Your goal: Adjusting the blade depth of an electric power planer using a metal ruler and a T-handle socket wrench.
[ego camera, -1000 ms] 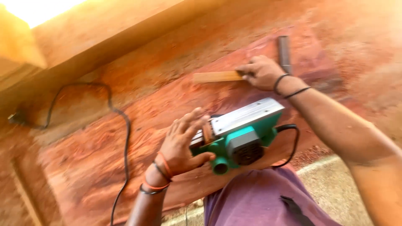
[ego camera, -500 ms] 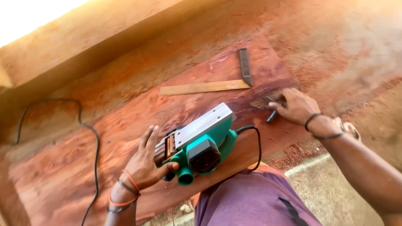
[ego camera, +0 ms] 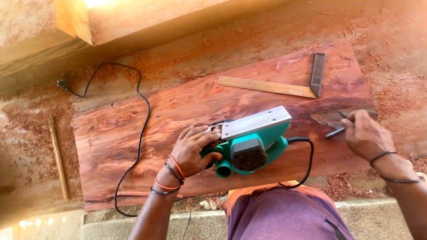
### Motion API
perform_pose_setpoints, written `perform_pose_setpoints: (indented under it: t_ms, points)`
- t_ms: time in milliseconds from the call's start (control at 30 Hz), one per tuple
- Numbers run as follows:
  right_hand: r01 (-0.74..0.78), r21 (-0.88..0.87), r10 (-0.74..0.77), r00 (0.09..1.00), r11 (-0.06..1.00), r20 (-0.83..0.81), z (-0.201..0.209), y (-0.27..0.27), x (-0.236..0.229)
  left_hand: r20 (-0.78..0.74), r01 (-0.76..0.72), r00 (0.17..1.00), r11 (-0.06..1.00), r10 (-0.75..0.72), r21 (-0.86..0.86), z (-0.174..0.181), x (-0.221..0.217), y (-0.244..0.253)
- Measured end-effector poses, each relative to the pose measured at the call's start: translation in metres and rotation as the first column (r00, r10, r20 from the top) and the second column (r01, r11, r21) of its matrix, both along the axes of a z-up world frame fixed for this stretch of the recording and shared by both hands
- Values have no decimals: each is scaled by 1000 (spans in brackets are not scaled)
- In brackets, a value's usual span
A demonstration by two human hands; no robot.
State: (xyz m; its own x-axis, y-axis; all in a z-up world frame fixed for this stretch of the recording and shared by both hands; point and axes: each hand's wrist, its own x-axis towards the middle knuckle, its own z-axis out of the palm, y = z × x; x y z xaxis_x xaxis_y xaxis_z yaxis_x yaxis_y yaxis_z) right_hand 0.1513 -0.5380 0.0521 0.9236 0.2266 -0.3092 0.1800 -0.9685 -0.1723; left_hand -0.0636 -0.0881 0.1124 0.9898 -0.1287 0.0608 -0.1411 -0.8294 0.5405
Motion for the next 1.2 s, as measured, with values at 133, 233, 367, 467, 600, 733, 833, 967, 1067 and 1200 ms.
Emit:
perform_pose_setpoints:
  t_ms: [133, 233, 367, 467, 600, 733, 833, 967, 1067, 1200]
  points:
    - [-78, 35, 66, 963, 996, 261, 19, 1, 1, 67, -14, 998, 999, 11, 35, -11, -5, 6]
    - [-232, 540, 45, 940, 809, 337, 14, 4, 18, 221, -40, 974, 999, 43, -18, -8, -6, 6]
    - [-256, 408, 114, 933, 876, 341, 112, 139, 0, 259, -81, 961, 994, 97, -73, -11, -14, 5]
    - [-524, 238, 426, 829, 818, 363, 124, 218, -4, 266, -48, 962, 998, 57, -39, -12, -17, 3]
    - [-389, 180, 400, 916, 904, -32, 109, 296, -15, 248, -56, 966, 996, 72, -69, -4, -15, 2]
    - [-428, 239, 460, 883, 871, -95, 70, 320, -16, 201, -81, 975, 994, 95, -78, -2, -17, 0]
    - [-479, 221, 511, 851, 850, -120, 43, 326, -17, 210, -90, 972, 994, 101, -64, -6, -18, -2]
    - [-436, 67, 436, 851, 897, -294, 38, 335, -17, 224, -112, 968, 993, 117, -31, -4, -16, 0]
    - [-451, 108, 462, 837, 886, -295, 38, 336, -17, 210, -103, 972, 995, 102, -6, -5, -17, 0]
    - [-462, 47, 447, 819, 885, -361, 41, 343, -11, 249, -117, 961, 992, 123, -39, -10, -18, 4]
